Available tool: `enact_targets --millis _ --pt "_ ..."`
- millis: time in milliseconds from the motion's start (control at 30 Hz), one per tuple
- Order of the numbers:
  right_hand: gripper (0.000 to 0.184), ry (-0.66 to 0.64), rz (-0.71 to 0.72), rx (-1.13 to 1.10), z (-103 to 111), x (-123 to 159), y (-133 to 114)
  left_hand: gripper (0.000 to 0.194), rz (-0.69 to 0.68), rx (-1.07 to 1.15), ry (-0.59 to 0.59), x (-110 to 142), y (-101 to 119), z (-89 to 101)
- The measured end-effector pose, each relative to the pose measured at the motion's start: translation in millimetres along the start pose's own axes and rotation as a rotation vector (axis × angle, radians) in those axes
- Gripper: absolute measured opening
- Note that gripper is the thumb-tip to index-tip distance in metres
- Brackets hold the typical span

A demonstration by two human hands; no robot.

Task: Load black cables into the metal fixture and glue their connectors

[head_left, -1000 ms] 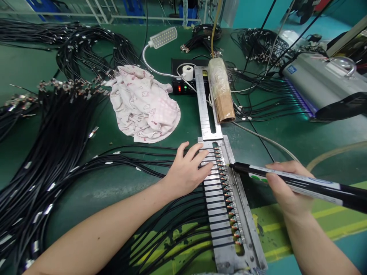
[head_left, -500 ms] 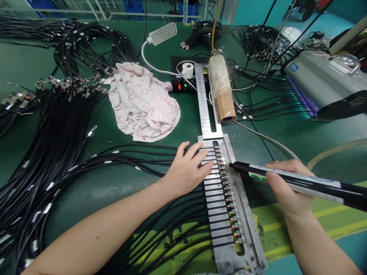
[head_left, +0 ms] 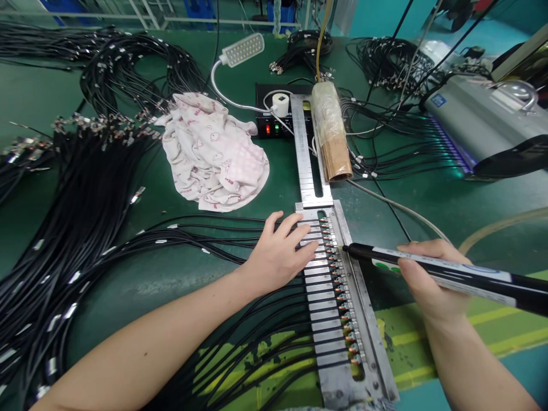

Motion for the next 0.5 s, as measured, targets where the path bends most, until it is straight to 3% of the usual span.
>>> enact_targets --millis 500 --pt "0.009 -0.011 -0.006 0.021 1.7 1.1 0.3 0.017 -0.005 0.000 -0.010 -0.3 -0.8 0.5"
Point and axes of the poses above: each hand's wrist, its own x-axis away from the middle knuckle, its own z-axis out of the back of the hand, y = z × x, the point moved 1 cm from there along -x, towards the middle knuckle, and after that the axes turned 11 degrees about y, right-handed, at the moved point
